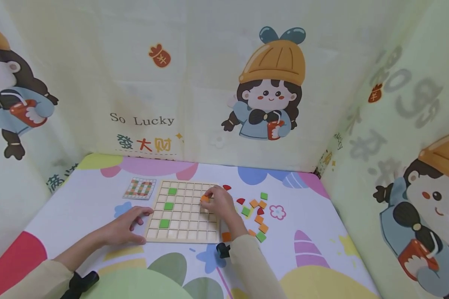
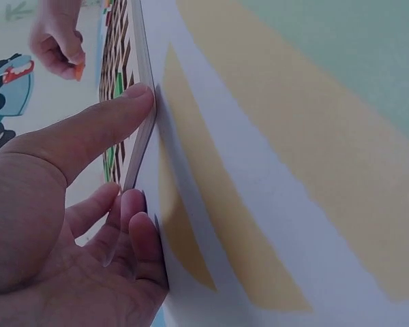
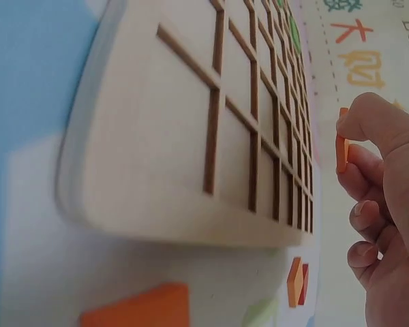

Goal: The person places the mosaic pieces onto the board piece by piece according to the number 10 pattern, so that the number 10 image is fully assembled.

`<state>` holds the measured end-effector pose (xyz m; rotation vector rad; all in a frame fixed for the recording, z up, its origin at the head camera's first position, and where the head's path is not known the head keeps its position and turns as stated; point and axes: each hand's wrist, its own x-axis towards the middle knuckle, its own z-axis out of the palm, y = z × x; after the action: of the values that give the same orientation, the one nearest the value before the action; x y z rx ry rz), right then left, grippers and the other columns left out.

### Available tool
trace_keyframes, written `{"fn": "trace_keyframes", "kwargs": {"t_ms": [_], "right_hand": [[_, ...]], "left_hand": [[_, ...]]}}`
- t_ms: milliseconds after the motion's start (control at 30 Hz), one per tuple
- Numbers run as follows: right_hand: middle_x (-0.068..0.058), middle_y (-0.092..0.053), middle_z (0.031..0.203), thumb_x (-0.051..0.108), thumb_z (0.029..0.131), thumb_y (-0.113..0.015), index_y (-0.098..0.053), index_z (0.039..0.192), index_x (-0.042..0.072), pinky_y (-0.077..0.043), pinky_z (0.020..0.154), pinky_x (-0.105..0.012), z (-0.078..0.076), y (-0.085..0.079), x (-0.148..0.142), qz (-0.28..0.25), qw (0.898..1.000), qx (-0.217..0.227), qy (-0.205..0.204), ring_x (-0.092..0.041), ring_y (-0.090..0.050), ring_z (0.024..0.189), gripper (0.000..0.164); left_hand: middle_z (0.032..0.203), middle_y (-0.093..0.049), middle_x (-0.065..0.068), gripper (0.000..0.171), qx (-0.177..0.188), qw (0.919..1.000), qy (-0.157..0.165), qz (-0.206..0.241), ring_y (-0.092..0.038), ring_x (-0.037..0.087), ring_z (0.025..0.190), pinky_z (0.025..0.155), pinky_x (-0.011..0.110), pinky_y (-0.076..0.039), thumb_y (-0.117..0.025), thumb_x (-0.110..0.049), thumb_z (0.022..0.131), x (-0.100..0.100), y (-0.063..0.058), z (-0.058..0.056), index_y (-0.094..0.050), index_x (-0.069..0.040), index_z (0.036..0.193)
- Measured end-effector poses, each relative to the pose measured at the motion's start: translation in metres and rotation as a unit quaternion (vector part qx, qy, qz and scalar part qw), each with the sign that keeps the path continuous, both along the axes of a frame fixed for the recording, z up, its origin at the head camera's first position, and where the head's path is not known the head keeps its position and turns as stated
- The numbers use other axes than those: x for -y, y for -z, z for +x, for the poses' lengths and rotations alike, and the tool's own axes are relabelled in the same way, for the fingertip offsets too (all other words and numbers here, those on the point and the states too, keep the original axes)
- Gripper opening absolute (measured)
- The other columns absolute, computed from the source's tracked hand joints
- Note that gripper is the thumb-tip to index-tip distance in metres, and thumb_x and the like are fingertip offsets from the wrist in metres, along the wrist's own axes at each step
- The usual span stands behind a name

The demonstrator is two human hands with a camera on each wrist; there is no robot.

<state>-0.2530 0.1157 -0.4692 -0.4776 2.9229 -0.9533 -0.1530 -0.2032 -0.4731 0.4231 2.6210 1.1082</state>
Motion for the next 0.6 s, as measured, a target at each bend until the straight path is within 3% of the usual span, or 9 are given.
{"fn": "trace_keyframes", "kwargs": {"t_ms": [300,600], "right_hand": [[0.004,-0.063,0.092,0.022,0.078,-0.075,-0.07,0.096,0.013,-0.047,0.074,-0.026,-0.006,-0.005,0.023,0.006,0.998,-0.032,-0.045,-0.013,-0.055,0.082,0.021],[0.006,-0.062,0.095,0.026,0.08,-0.074,-0.07,0.099,0.015,-0.047,0.076,-0.026,-0.009,-0.003,0.048,0.014,0.998,-0.008,-0.053,-0.013,-0.055,0.085,0.022]], "left_hand": [[0.117,-0.047,0.006,0.083,-0.003,1.0,0.001,0.001,-0.044,0.017,0.095,0.07,0.021,-0.04,-0.087,-0.027,0.07,-0.001,-0.001,-0.002,-0.044,-0.009,0.138],[0.118,-0.047,0.006,0.083,-0.005,1.0,0.003,0.002,-0.044,0.018,0.095,0.069,0.021,-0.039,-0.087,-0.025,0.069,0.0,-0.001,0.0,-0.044,-0.009,0.138]]}}
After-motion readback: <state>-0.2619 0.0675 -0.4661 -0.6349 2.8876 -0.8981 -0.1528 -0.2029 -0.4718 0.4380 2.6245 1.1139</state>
